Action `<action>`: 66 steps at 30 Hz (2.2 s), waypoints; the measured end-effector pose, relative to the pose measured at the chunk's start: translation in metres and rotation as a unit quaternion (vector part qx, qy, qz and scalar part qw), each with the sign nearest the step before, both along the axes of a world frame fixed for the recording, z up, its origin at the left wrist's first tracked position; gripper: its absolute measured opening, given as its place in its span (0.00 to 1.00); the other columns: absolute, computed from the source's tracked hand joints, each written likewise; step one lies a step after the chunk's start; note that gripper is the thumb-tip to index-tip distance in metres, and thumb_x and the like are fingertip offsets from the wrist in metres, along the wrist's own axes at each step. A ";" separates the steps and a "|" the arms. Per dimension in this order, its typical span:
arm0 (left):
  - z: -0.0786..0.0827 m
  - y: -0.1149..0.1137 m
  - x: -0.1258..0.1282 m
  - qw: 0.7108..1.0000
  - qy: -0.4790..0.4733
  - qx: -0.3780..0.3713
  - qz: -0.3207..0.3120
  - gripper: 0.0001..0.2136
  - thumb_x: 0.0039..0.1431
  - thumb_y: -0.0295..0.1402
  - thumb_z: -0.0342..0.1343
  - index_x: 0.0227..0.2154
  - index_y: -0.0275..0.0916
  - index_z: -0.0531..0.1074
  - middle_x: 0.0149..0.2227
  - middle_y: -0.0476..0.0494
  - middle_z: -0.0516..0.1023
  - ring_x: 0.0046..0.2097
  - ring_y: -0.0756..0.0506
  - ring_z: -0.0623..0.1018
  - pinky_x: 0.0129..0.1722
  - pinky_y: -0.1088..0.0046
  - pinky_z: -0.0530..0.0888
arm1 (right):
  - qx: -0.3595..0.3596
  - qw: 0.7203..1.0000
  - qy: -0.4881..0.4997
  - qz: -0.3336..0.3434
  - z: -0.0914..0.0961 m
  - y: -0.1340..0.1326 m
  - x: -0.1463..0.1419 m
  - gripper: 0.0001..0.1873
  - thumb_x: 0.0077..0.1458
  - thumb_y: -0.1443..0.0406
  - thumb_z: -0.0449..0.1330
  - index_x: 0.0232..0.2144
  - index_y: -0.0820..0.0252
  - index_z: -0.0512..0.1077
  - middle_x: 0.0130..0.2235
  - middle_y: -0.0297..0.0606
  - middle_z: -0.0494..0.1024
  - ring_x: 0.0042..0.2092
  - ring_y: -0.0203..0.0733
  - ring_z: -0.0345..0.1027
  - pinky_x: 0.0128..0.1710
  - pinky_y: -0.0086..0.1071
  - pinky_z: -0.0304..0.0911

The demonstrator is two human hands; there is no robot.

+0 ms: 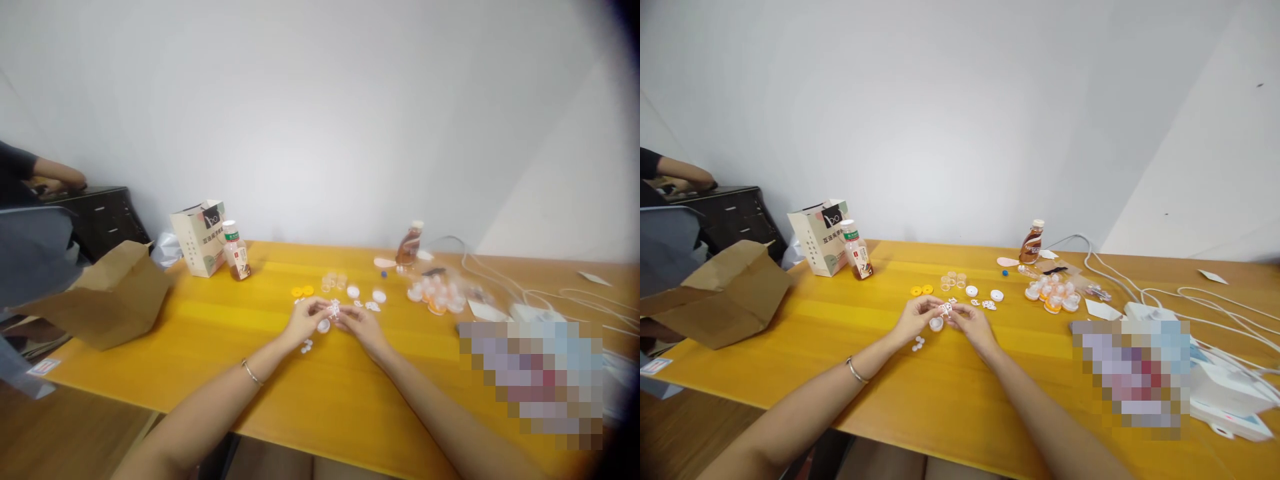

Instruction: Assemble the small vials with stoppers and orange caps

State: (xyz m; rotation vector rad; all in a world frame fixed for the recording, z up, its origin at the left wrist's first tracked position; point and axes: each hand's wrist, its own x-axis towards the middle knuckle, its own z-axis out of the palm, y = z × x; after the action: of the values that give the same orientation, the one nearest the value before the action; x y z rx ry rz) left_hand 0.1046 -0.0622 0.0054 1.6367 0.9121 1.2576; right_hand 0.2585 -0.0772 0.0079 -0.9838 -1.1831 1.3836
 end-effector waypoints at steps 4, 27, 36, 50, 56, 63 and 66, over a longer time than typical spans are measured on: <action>0.002 -0.003 0.000 0.997 0.041 0.065 0.022 0.09 0.49 0.34 0.55 0.33 0.35 0.72 0.31 0.44 0.74 0.33 0.49 0.73 0.36 0.74 0.70 | -0.006 0.999 0.022 0.026 0.002 -0.003 -0.002 0.13 0.37 0.60 0.64 0.29 0.58 0.74 0.34 0.36 0.77 0.36 0.39 0.71 0.42 0.35 0.65; 0.008 -0.008 -0.001 0.979 0.098 0.175 0.046 0.08 0.53 0.29 0.50 0.35 0.39 0.72 0.34 0.44 0.69 0.36 0.49 0.71 0.39 0.72 0.69 | -0.014 0.999 0.033 0.041 0.005 -0.006 -0.004 0.14 0.36 0.60 0.65 0.31 0.57 0.75 0.35 0.36 0.78 0.38 0.43 0.71 0.45 0.38 0.63; 0.008 -0.006 -0.002 0.974 0.124 0.184 0.056 0.08 0.53 0.28 0.50 0.35 0.38 0.72 0.36 0.44 0.72 0.39 0.48 0.71 0.40 0.73 0.67 | -0.008 0.999 0.027 0.041 0.002 -0.006 -0.005 0.16 0.36 0.60 0.65 0.31 0.57 0.75 0.34 0.35 0.78 0.38 0.41 0.70 0.45 0.37 0.63; 0.002 -0.006 0.002 0.993 0.047 0.100 0.035 0.08 0.51 0.29 0.53 0.34 0.35 0.71 0.36 0.43 0.74 0.38 0.49 0.73 0.40 0.72 0.70 | -0.005 1.000 0.013 -0.003 0.010 -0.011 -0.007 0.14 0.35 0.58 0.65 0.27 0.59 0.74 0.30 0.34 0.77 0.34 0.39 0.70 0.42 0.36 0.65; 0.000 -0.003 0.004 0.998 0.024 0.039 0.041 0.09 0.48 0.29 0.55 0.34 0.33 0.69 0.33 0.42 0.74 0.35 0.49 0.74 0.39 0.73 0.70 | 0.019 0.999 -0.005 -0.026 0.007 -0.010 -0.008 0.14 0.34 0.56 0.65 0.24 0.59 0.74 0.27 0.35 0.77 0.31 0.40 0.70 0.39 0.37 0.66; 0.000 0.003 0.002 0.999 0.036 0.028 0.029 0.11 0.48 0.29 0.55 0.37 0.33 0.69 0.35 0.41 0.74 0.36 0.49 0.73 0.40 0.72 0.70 | 0.057 0.995 -0.074 -0.017 0.003 -0.005 -0.005 0.16 0.39 0.54 0.61 0.28 0.59 0.73 0.32 0.37 0.77 0.34 0.42 0.71 0.39 0.38 0.65; 0.001 0.010 -0.007 0.997 0.067 0.028 0.027 0.09 0.49 0.30 0.54 0.35 0.34 0.70 0.34 0.42 0.75 0.36 0.48 0.74 0.40 0.72 0.70 | 0.119 0.976 -0.174 -0.055 -0.003 -0.001 -0.002 0.18 0.40 0.55 0.61 0.33 0.58 0.72 0.36 0.39 0.76 0.38 0.43 0.69 0.41 0.38 0.63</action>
State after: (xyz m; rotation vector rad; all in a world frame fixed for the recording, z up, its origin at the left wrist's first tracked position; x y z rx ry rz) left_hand 0.0975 -0.0524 0.0060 1.7682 1.0171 1.2305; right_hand 0.2561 -0.0780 0.0053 -1.1270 -1.4904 0.9783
